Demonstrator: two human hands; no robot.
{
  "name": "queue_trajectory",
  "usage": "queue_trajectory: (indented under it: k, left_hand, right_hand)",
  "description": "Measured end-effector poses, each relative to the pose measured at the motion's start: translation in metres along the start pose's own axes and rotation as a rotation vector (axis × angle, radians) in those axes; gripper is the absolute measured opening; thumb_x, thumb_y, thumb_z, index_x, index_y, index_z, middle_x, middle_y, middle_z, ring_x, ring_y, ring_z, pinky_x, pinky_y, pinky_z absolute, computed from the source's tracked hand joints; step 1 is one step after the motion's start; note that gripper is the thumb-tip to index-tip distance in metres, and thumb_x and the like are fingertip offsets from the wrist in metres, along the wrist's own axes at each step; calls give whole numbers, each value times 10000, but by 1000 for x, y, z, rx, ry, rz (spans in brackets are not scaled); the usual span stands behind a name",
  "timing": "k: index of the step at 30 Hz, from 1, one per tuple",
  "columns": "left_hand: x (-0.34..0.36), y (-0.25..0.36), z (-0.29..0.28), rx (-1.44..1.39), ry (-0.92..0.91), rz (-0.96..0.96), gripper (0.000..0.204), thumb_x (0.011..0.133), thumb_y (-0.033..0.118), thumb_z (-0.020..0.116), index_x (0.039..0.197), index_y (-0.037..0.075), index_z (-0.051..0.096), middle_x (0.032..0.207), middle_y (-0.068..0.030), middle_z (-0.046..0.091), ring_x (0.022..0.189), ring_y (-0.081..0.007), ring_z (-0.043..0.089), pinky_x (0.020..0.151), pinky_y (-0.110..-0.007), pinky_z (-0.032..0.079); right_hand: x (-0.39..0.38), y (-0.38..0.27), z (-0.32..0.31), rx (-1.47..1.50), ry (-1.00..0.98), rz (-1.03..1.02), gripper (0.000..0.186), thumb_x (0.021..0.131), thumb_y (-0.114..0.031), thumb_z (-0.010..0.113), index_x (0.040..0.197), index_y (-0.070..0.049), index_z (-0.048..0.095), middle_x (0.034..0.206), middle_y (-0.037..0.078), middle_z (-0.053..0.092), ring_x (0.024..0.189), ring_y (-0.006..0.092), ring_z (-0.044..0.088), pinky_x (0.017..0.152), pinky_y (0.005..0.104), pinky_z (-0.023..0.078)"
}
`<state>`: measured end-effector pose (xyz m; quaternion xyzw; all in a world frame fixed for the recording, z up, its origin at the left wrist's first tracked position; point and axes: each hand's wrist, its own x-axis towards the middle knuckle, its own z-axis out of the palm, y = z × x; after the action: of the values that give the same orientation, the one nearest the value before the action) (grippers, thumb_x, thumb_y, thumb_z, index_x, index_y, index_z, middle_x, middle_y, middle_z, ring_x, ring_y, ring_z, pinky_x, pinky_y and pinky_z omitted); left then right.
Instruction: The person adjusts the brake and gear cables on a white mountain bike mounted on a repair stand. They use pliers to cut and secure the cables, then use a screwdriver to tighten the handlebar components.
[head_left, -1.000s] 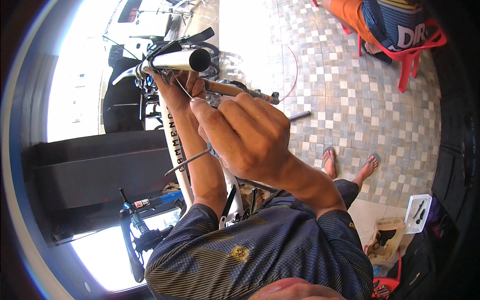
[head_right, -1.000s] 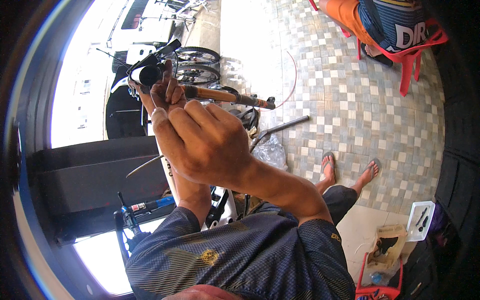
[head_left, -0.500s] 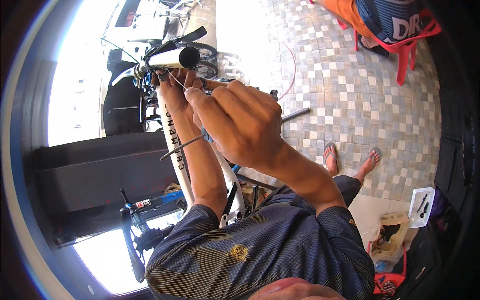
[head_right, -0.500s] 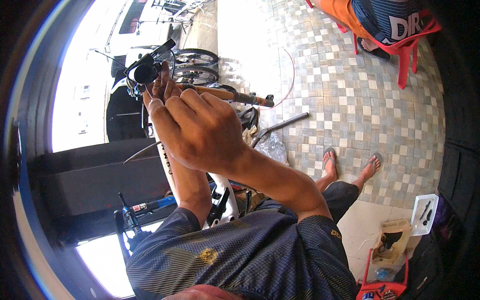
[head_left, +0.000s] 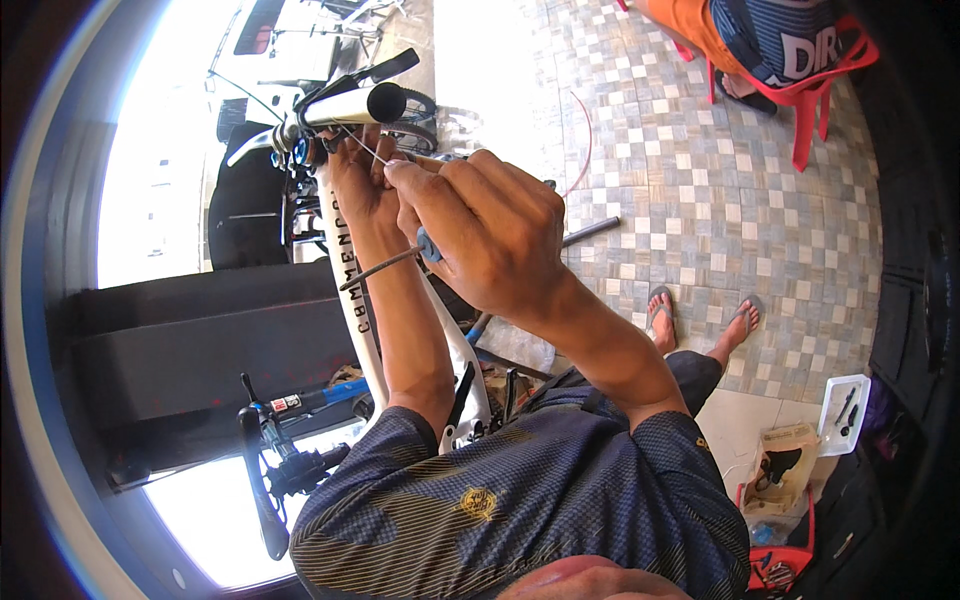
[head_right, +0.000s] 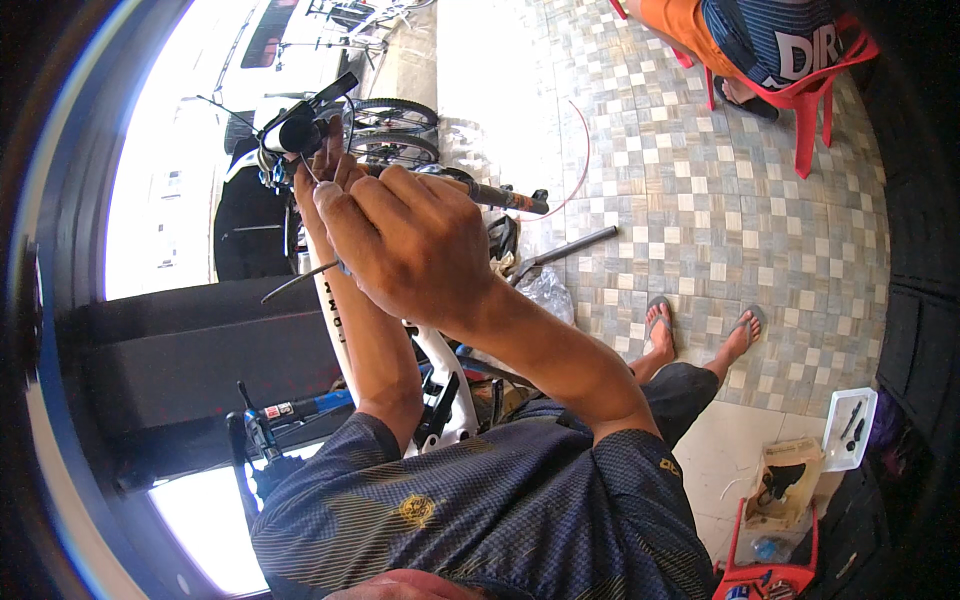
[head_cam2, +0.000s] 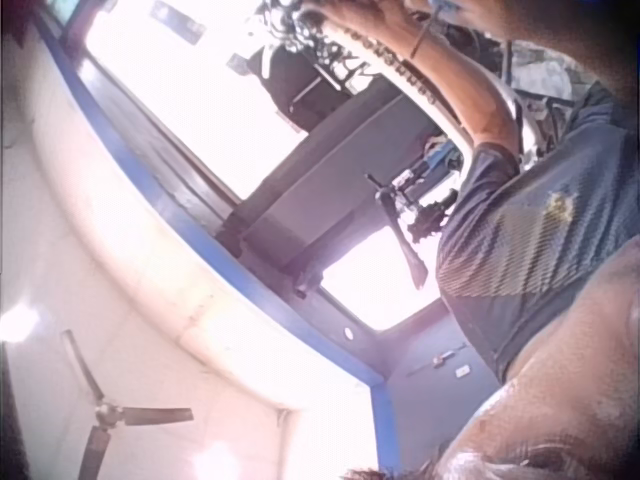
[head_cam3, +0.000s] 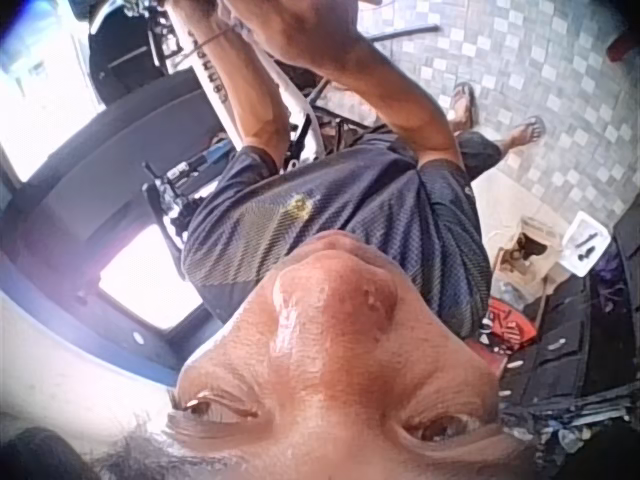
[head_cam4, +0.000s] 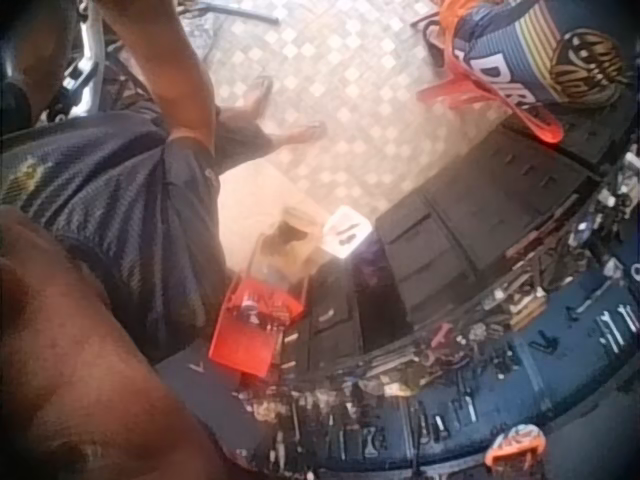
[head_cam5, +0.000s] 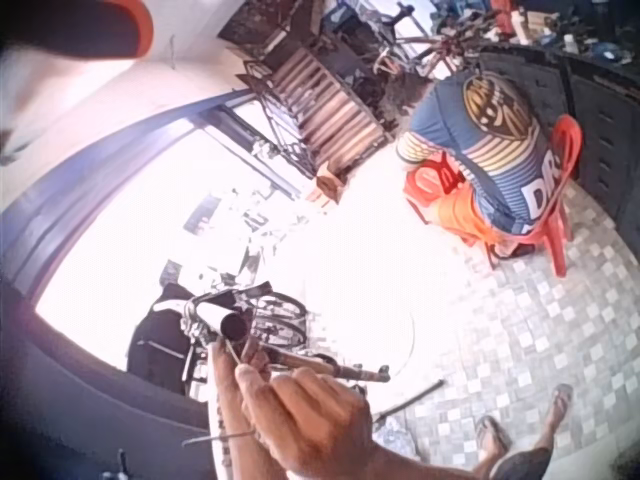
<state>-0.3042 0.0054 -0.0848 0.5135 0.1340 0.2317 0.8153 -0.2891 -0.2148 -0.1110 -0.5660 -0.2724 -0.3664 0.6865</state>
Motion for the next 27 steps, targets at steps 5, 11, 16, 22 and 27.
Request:
queue_trajectory:
  k: [5, 11, 16, 22, 27]
  left_hand:
    - [-5, -5, 26, 43, 78, 27, 453, 1042, 415, 472, 1087, -21, 586, 948, -143, 686, 470, -73, 345, 405, -210, 329]
    - [-7, -3, 26, 57, 154, 66, 466, 1043, 425, 472, 1131, -18, 588, 1082, -181, 700, 493, -74, 384, 413, -219, 357]
    - [-5, -13, 44, 98, 326, 133, 368, 1048, 372, 463, 1111, 34, 592, 1074, -166, 701, 537, -86, 495, 390, -206, 356]
    - [1, -5, 14, 94, 109, 73, 367, 1053, 370, 447, 1099, 34, 586, 1023, -139, 706, 509, -67, 437, 338, -177, 271]
    - [1, -5, 16, 76, 120, 60, 450, 1042, 448, 477, 1151, 25, 588, 1036, -140, 709, 511, -58, 453, 326, -176, 252]
  right_hand:
    - [0, 1, 4, -9, 0, 3, 291, 699, -19, 759, 983, -32, 700, 694, 7, 618, 564, 139, 563, 485, 262, 441]
    - [2, -2, 1, -24, 10, 8, 264, 705, -24, 755, 963, -38, 703, 688, 2, 614, 565, 138, 566, 482, 267, 448]
    - [4, 1, 0, -28, 33, 1, 260, 708, -35, 760, 961, -48, 704, 686, 4, 612, 570, 146, 575, 484, 273, 454]
    - [3, 2, 2, -15, -4, 21, 273, 705, -37, 764, 969, -56, 696, 682, -6, 609, 584, 149, 596, 492, 275, 461]
    - [4, 0, 4, -10, -16, 26, 282, 700, -35, 761, 974, -58, 695, 675, -13, 597, 589, 148, 598, 495, 278, 461]
